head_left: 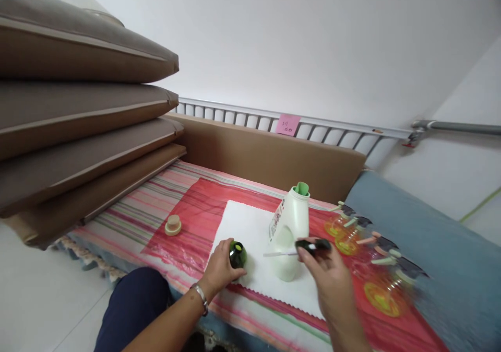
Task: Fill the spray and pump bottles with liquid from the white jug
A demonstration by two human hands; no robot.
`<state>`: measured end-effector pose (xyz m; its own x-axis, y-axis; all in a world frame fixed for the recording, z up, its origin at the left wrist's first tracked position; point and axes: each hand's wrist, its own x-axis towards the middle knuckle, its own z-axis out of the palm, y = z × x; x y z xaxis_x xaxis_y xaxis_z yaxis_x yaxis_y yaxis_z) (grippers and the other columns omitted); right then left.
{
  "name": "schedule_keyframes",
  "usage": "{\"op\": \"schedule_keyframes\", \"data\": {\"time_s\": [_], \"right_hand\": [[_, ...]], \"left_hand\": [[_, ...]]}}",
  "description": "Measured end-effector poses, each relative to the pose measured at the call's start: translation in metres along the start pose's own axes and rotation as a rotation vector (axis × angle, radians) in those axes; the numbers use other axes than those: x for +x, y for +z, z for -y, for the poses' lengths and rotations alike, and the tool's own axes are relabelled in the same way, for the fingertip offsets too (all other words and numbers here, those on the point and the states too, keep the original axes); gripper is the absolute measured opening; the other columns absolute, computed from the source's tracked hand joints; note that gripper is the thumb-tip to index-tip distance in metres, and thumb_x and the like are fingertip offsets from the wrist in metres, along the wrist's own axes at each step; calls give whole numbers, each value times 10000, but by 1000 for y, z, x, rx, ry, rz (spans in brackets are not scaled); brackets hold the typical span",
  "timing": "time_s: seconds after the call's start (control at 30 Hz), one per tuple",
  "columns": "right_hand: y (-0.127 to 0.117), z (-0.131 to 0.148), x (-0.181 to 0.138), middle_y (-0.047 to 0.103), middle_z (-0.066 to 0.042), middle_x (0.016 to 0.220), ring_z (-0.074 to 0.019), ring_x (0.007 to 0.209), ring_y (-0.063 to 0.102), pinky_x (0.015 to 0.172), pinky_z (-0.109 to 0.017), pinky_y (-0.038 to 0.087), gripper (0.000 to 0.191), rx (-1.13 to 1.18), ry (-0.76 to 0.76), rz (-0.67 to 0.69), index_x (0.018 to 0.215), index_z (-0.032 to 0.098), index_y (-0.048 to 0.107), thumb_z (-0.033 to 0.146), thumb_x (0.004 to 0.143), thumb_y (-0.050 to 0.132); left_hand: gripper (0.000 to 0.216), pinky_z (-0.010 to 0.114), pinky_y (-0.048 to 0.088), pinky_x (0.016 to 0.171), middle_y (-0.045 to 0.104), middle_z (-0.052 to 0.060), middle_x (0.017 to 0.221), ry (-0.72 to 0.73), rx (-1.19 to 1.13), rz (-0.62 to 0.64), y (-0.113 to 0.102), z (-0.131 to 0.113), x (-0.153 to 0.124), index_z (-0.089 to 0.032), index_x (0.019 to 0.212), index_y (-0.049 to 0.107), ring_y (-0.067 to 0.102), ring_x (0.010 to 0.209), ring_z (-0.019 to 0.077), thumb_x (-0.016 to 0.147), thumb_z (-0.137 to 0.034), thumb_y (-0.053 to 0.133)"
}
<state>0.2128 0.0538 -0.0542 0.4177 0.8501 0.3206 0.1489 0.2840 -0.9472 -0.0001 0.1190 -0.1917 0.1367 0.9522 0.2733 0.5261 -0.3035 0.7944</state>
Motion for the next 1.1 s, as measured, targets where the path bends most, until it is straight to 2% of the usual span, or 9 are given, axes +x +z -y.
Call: {"op": "schedule_keyframes", "data": {"time_s": [0.1, 0.17, 0.33, 0.47, 0.67, 0.9, 1.1], "right_hand": [[37, 2, -1, 682, -65, 899, -228, 843, 636, 774, -340, 502, 341, -74, -101, 155, 913, 194, 586, 420, 681, 691], [53, -1, 0, 683, -62, 873, -227, 826, 634, 765, -342, 496, 315, -143, -156, 222, 906, 194, 588, 430, 711, 662], [73, -6, 3, 660, -42, 811, -220, 768, 605, 753, -344, 471, 264, -272, -208, 284, 866, 201, 580, 420, 733, 643], [86, -27, 0, 659, -25, 758, -208, 701, 601, 691, -332, 477, 213, -299, -172, 352, 831, 201, 591, 372, 718, 648], [96, -66, -2, 692, -21, 806, -213, 726, 642, 683, -323, 507, 261, -301, -81, 460, 925, 200, 584, 321, 698, 627], [97, -73, -2, 680, -27, 834, -207, 659, 631, 648, -341, 505, 239, -385, -48, 496, 910, 208, 585, 309, 696, 619], [100, -81, -5, 672, -45, 818, -258, 778, 633, 721, -392, 489, 226, -445, -31, 492, 854, 209, 578, 316, 659, 616]], "left_hand": [[795, 403, 389, 993, 519, 111, 1215, -15, 4, 16, -2, -3, -1, -179, 1232, 430, 485, 1157, 264, 528, -267, 789], [806, 401, 397, 980, 518, 101, 1217, -33, 8, 27, -2, -5, -1, -199, 1228, 433, 485, 1157, 267, 515, -284, 802], [846, 423, 404, 955, 517, 99, 1225, -55, 13, 34, -2, -5, -1, -221, 1242, 421, 492, 1142, 285, 501, -327, 816], [860, 434, 403, 951, 511, 107, 1233, -57, 15, 50, -2, -5, 0, -220, 1247, 415, 485, 1146, 292, 496, -328, 819], [872, 436, 400, 955, 502, 109, 1237, -59, 18, 68, -5, -8, 0, -219, 1253, 405, 474, 1156, 295, 493, -326, 821], [863, 429, 403, 945, 504, 105, 1222, -61, 20, 81, -7, -9, 0, -214, 1250, 398, 482, 1130, 287, 502, -323, 816], [841, 437, 403, 938, 504, 99, 1218, -62, 22, 89, -5, -7, 0, -232, 1239, 397, 485, 1121, 291, 513, -352, 806]]}}
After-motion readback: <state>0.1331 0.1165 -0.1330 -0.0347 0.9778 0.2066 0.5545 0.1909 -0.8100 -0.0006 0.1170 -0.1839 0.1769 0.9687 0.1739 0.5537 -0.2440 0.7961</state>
